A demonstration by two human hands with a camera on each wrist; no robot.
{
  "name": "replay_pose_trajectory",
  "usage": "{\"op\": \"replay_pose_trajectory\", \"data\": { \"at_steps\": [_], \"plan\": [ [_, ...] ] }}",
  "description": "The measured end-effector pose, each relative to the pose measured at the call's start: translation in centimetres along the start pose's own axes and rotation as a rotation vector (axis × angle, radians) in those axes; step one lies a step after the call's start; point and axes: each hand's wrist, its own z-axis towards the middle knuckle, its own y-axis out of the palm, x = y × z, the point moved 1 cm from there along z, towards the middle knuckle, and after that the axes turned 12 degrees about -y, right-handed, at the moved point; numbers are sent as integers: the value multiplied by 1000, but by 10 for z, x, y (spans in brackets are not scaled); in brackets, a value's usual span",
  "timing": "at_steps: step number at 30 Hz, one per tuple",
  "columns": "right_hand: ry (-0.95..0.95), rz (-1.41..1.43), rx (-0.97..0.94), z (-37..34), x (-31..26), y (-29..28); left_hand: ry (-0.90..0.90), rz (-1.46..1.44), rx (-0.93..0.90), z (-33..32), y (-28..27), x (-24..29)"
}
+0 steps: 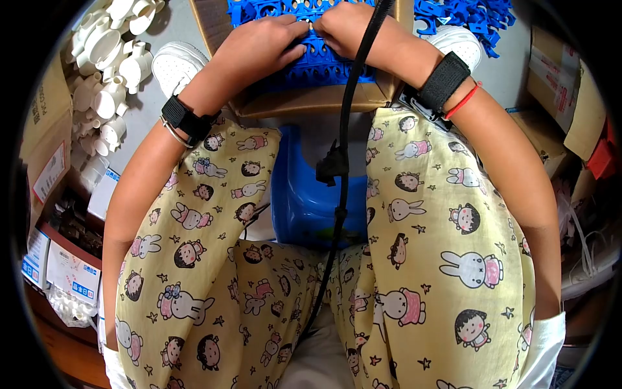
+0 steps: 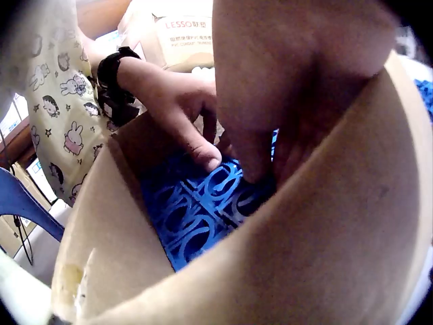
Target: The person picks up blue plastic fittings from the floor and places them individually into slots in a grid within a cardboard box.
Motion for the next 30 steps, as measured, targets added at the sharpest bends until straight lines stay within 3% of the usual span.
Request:
{"op": "replay_pose_trajectory", "data": {
  "at_steps": [23, 25, 28, 30],
  "plan": [
    [23, 43, 43, 1, -2, 0, -58, -25, -9, -1, 0, 4],
    [125, 42, 95, 1, -10, -7, -48, 14, 45, -3, -2, 6],
    [55, 44, 166, 0, -5, -2, -38, 53, -52, -2, -8, 8],
    [129, 59, 121, 2, -4, -3, -23, 46, 8, -4, -4, 5]
  ]
}}
